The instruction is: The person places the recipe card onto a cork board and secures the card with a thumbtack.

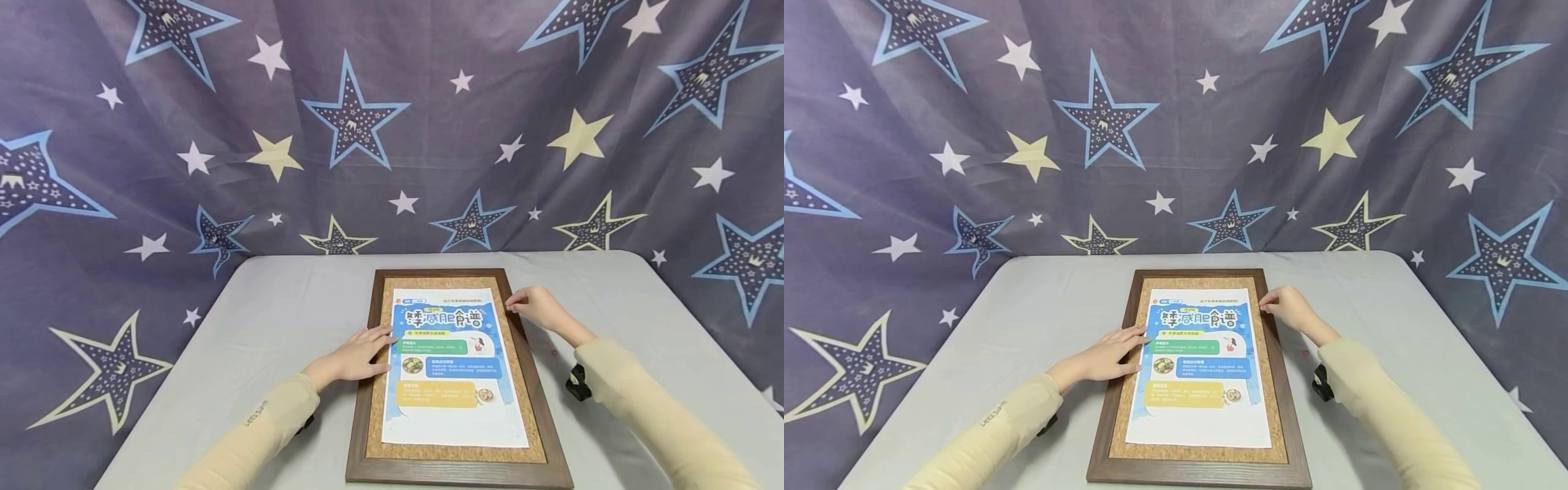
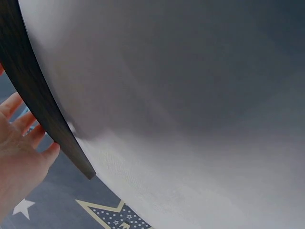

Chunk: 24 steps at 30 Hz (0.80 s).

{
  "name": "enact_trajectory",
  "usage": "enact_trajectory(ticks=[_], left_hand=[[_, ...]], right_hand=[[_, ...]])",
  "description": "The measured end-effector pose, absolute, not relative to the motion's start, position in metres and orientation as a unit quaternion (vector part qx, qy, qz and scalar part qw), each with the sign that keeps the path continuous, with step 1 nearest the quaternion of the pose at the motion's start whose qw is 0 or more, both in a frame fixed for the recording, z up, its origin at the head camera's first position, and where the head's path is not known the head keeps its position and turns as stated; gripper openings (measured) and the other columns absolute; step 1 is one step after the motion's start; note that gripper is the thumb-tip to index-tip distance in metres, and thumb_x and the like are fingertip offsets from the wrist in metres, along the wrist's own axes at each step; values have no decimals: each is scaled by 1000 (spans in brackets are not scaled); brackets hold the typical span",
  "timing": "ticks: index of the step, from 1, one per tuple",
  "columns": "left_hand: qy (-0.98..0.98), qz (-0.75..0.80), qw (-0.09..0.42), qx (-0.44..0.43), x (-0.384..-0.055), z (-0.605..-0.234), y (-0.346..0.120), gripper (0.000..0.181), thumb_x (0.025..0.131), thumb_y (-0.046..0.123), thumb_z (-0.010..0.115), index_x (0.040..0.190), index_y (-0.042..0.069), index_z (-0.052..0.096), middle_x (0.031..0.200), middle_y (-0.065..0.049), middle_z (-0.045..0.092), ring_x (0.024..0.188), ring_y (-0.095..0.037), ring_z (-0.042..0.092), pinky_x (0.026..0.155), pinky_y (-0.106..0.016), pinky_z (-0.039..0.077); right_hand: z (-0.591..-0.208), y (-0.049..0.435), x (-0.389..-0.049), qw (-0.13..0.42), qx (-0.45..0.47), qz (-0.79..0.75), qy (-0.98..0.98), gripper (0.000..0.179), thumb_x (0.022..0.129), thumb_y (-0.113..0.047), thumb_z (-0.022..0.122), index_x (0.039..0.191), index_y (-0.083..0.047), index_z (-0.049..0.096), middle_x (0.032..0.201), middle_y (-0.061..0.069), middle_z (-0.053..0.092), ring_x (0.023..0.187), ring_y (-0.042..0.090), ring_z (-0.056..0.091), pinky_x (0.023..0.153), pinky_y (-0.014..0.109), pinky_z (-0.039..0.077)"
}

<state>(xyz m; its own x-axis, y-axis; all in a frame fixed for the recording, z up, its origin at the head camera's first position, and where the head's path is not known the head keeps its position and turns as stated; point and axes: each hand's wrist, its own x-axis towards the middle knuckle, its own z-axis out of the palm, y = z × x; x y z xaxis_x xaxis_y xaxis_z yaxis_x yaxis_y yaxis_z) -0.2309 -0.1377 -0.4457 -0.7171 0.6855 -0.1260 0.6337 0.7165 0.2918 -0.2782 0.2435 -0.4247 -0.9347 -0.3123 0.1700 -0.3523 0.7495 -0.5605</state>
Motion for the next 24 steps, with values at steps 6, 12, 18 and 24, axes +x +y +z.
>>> enact_trajectory(ticks=[6, 12, 18, 24], left_hand=[[919, 114, 114, 360, -231, -445, -137, 56, 90, 39, 46, 136, 9, 34, 145, -12, 21, 133, -28, 16, 106, -47, 13], [918, 118, 111, 361, -230, -445, -137, 57, 89, 38, 47, 135, 8, 35, 144, -13, 21, 132, -29, 16, 106, -48, 13], [919, 115, 110, 359, -230, -444, -137, 57, 89, 38, 47, 136, 8, 35, 144, -13, 21, 132, -30, 16, 106, -48, 13], [920, 116, 113, 357, -231, -445, -138, 57, 89, 39, 47, 136, 8, 34, 145, -12, 20, 133, -29, 16, 106, -47, 13]], right_hand=[[-426, 236, -287, 28, 175, 314, -933, 10, 80, 0, 60, 83, 5, 68, 80, 15, 67, 69, 22, 60, 61, 34, 48], [-430, 228, -295, 12, 162, 348, -923, 10, 80, 0, 60, 84, 7, 66, 81, 17, 65, 69, 23, 62, 63, 34, 50], [-435, 222, -303, -20, 140, 394, -908, 13, 82, 1, 58, 87, 11, 65, 83, 22, 65, 69, 28, 64, 64, 36, 52], [-439, 219, -311, -33, 117, 409, -905, 12, 82, 2, 58, 86, 11, 65, 82, 22, 65, 66, 24, 64, 61, 33, 53]])
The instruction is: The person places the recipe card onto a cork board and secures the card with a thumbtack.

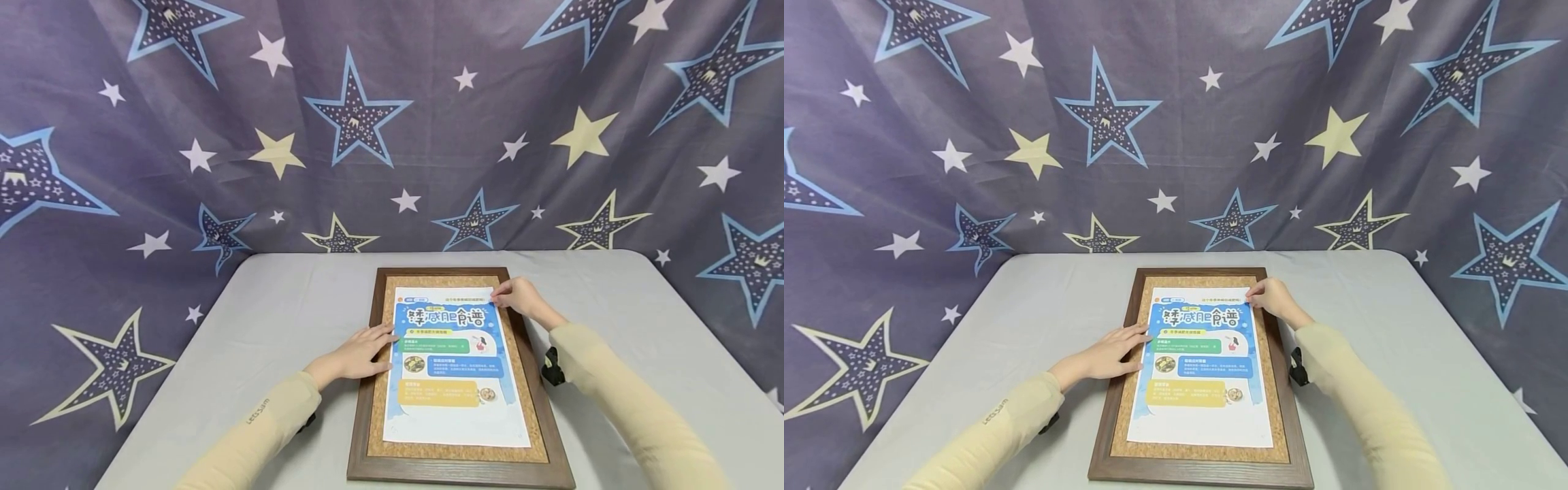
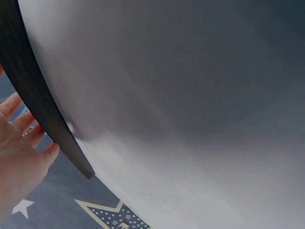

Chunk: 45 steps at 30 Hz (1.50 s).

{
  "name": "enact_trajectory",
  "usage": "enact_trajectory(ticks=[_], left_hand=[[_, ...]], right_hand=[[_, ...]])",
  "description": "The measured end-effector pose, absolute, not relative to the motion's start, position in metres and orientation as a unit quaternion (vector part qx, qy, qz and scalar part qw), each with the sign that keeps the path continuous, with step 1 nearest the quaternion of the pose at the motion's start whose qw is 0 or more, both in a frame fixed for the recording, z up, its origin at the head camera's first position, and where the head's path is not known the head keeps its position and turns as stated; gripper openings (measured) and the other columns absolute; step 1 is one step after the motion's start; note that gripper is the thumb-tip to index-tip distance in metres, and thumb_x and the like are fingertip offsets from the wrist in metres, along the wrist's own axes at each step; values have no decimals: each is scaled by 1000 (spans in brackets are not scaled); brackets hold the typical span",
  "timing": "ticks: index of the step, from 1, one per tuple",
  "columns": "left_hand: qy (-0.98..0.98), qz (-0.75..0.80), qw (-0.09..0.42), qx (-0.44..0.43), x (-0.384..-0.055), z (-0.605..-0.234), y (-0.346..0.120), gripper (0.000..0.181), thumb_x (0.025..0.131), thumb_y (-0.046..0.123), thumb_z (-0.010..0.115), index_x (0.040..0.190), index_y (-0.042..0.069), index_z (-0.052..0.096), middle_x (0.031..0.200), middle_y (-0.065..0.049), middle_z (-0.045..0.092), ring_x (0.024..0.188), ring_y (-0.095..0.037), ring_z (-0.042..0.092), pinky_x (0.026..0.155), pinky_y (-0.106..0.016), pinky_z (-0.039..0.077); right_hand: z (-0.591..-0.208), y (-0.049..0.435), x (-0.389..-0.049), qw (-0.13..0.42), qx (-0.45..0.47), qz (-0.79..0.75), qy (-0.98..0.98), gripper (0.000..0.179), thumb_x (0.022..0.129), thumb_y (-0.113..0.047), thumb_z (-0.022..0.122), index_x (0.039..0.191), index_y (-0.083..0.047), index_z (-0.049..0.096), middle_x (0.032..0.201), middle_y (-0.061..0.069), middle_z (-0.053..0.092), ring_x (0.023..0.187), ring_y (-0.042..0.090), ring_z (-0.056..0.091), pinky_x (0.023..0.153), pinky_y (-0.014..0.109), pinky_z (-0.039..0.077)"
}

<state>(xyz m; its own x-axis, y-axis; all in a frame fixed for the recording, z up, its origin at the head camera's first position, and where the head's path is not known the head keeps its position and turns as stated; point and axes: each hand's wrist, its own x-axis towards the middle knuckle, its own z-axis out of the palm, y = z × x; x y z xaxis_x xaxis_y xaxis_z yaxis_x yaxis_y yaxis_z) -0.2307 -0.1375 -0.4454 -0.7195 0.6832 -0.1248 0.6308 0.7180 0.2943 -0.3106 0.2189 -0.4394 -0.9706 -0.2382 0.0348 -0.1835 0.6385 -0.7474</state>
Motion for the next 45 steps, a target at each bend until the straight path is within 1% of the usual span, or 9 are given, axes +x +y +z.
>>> enact_trajectory(ticks=[7, 15, 20, 26, 30, 34, 41, 45], left_hand=[[919, 115, 112, 360, -232, -446, -137, 57, 89, 39, 47, 136, 8, 34, 145, -12, 21, 133, -28, 16, 106, -47, 13], [917, 118, 109, 365, -232, -446, -138, 57, 89, 38, 47, 135, 7, 35, 144, -13, 21, 132, -29, 17, 105, -48, 14], [918, 116, 111, 363, -232, -447, -138, 57, 89, 39, 46, 136, 8, 34, 145, -12, 20, 133, -28, 16, 106, -48, 13], [918, 115, 112, 361, -233, -448, -138, 57, 89, 39, 46, 136, 9, 34, 145, -12, 19, 133, -28, 15, 106, -47, 13], [918, 114, 113, 362, -233, -448, -138, 57, 90, 40, 45, 136, 9, 33, 145, -12, 19, 133, -27, 15, 106, -47, 12], [917, 118, 110, 365, -233, -449, -138, 57, 90, 39, 45, 136, 8, 34, 145, -13, 20, 133, -28, 15, 106, -48, 13], [919, 118, 114, 359, -231, -447, -139, 57, 90, 38, 46, 136, 9, 33, 145, -13, 20, 133, -29, 16, 106, -48, 12], [919, 116, 113, 359, -231, -447, -139, 57, 90, 39, 45, 137, 9, 33, 145, -12, 19, 133, -28, 15, 106, -47, 12]], right_hand=[[-440, 218, -313, 42, -115, -413, 902, 13, 82, 2, 58, 86, 12, 65, 83, 23, 65, 67, 25, 64, 60, 30, 53], [-442, 216, -315, 50, -110, -423, 898, 14, 83, 6, 54, 86, 14, 64, 82, 24, 65, 68, 26, 65, 60, 29, 53], [-443, 217, -317, 57, -96, -433, 894, 13, 83, 6, 55, 86, 15, 64, 82, 24, 65, 66, 23, 65, 60, 27, 53], [-444, 217, -318, 66, -73, -438, 894, 13, 83, 5, 55, 87, 14, 64, 83, 23, 64, 64, 15, 63, 61, 26, 53], [-444, 217, -318, 69, -73, -441, 892, 14, 83, 6, 54, 88, 15, 63, 83, 23, 64, 63, 12, 61, 62, 26, 53], [-444, 217, -321, 74, -77, -432, 896, 14, 84, 5, 54, 87, 14, 64, 81, 22, 65, 61, 10, 60, 60, 26, 52], [-446, 216, -328, 103, -94, -428, 893, 16, 84, 4, 52, 86, 15, 64, 73, 17, 66, 55, 7, 57, 56, 24, 51], [-446, 216, -330, 103, -91, -424, 895, 15, 84, 4, 53, 85, 14, 64, 72, 15, 66, 54, 7, 57, 55, 24, 51]])
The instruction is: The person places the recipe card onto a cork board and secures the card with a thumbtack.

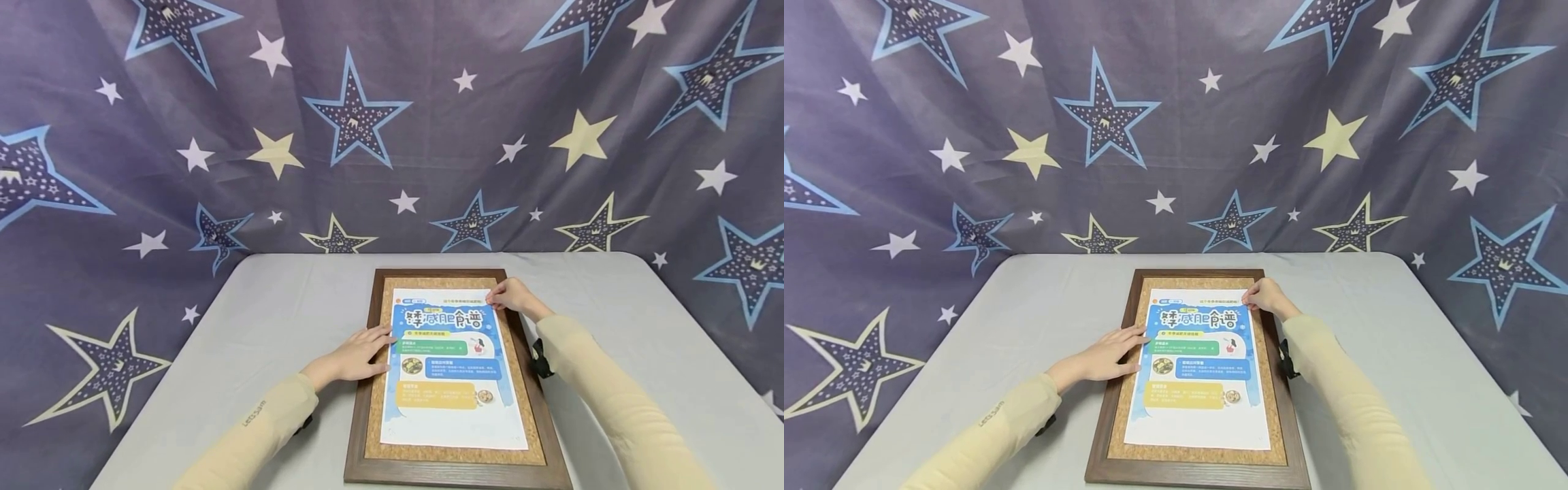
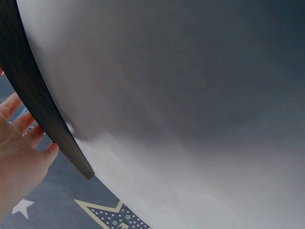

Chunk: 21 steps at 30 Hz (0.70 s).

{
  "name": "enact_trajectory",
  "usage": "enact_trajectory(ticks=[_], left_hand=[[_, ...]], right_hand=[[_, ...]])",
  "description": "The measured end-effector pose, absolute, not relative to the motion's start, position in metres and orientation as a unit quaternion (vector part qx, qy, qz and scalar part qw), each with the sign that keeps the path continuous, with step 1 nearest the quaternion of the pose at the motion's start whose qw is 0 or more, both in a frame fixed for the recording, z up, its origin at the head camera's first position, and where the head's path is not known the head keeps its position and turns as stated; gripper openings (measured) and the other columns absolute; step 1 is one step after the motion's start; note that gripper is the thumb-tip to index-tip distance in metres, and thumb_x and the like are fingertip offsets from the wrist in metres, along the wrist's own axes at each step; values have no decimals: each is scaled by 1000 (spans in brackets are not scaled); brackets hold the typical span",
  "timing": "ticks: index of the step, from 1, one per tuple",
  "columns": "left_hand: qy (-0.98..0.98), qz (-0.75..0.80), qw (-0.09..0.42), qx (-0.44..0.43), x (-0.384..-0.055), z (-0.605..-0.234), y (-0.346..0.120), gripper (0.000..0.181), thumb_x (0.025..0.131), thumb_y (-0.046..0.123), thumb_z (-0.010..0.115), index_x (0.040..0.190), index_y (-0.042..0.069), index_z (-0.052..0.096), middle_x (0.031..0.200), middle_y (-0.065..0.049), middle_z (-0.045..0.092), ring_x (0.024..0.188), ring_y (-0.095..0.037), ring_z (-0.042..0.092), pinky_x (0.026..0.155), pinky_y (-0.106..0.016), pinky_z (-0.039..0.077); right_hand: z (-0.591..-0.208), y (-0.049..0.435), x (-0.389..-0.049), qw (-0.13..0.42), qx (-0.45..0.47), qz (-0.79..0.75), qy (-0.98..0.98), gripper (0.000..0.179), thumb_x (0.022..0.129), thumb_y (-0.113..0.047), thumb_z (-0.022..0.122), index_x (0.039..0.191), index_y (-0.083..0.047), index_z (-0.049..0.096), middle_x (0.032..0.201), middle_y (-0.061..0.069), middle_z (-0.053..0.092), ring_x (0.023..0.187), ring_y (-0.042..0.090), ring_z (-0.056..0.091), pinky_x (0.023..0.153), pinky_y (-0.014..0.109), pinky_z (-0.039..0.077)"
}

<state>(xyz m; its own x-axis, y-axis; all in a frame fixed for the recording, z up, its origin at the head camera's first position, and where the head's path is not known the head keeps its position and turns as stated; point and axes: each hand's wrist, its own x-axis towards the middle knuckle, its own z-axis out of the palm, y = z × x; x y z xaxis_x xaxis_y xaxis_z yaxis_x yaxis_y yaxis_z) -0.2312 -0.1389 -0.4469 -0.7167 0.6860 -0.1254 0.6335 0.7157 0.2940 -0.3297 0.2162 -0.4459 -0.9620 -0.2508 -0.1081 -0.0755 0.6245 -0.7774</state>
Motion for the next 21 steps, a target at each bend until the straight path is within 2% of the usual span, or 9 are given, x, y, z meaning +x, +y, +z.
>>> enact_trajectory(ticks=[21], left_hand=[[922, 112, 116, 353, -232, -448, -138, 57, 89, 40, 46, 137, 10, 33, 145, -10, 19, 133, -27, 14, 107, -46, 11]], right_hand=[[-445, 215, -328, 95, -92, -406, 904, 17, 84, 4, 51, 83, 13, 64, 66, 11, 63, 53, 8, 55, 52, 22, 49]])
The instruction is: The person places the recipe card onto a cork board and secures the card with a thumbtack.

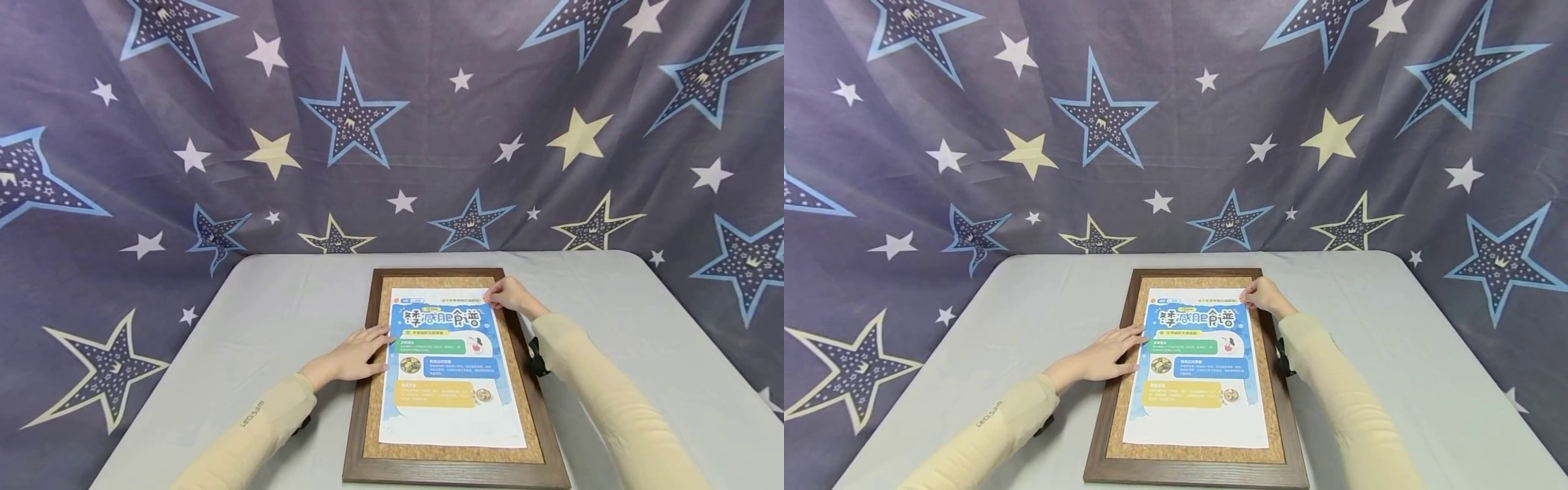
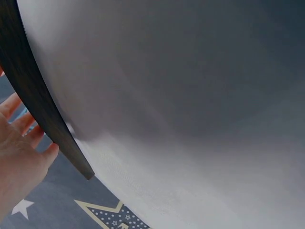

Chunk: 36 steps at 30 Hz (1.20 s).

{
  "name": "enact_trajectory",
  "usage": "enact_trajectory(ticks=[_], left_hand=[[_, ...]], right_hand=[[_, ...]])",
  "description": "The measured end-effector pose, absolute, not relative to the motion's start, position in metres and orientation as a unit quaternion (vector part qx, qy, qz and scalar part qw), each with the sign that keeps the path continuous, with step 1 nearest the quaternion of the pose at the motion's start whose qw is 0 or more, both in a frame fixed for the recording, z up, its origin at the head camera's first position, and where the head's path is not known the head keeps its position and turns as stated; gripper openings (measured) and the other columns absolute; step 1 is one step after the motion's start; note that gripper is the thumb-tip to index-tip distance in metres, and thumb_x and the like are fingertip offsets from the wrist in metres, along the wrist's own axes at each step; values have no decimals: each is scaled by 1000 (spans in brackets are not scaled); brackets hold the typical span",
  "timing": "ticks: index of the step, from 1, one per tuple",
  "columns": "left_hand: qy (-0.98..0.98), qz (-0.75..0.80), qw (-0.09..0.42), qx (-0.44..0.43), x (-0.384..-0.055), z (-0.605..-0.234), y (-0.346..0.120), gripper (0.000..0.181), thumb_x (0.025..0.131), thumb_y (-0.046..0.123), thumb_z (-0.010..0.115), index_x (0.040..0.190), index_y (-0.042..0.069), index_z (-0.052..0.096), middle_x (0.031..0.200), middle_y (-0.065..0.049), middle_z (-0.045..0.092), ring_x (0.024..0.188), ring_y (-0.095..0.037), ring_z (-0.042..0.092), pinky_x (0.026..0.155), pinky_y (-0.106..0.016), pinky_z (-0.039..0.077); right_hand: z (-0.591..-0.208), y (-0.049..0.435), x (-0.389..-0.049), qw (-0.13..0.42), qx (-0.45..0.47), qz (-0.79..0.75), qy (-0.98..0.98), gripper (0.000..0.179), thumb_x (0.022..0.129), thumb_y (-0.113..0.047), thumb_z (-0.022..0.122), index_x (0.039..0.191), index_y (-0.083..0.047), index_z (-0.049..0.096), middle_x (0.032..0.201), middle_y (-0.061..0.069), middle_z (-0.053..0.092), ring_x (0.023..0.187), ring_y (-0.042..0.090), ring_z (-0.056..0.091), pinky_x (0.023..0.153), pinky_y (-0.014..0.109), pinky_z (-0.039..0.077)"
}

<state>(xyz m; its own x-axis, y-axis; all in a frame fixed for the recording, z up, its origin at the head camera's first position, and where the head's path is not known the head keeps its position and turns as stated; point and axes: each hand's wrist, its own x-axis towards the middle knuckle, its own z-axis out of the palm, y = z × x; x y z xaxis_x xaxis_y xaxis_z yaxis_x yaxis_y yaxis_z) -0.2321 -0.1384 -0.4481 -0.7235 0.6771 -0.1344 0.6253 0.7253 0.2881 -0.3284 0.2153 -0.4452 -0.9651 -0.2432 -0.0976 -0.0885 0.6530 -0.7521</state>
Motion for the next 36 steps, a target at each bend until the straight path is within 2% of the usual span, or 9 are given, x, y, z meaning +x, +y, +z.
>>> enact_trajectory(ticks=[9, 23, 36], left_hand=[[922, 112, 115, 352, -232, -448, -138, 57, 90, 41, 45, 137, 10, 33, 145, -10, 19, 133, -27, 14, 107, -46, 11], [921, 118, 114, 354, -231, -449, -139, 58, 90, 41, 45, 137, 10, 33, 146, -10, 18, 133, -27, 14, 107, -46, 11], [922, 118, 117, 350, -232, -450, -138, 57, 90, 39, 46, 137, 10, 33, 145, -10, 19, 133, -27, 14, 107, -46, 11]], right_hand=[[-443, 216, -326, 97, -76, -418, 900, 17, 87, 3, 50, 87, 13, 64, 72, 14, 64, 55, 9, 56, 54, 25, 50], [-447, 213, -327, 79, -69, -418, 902, 13, 83, 6, 54, 84, 14, 64, 62, 9, 62, 49, 6, 53, 48, 20, 47], [-449, 214, -327, 75, -57, -420, 903, 14, 84, 6, 52, 84, 12, 65, 66, 12, 63, 49, 7, 54, 48, 21, 48]])
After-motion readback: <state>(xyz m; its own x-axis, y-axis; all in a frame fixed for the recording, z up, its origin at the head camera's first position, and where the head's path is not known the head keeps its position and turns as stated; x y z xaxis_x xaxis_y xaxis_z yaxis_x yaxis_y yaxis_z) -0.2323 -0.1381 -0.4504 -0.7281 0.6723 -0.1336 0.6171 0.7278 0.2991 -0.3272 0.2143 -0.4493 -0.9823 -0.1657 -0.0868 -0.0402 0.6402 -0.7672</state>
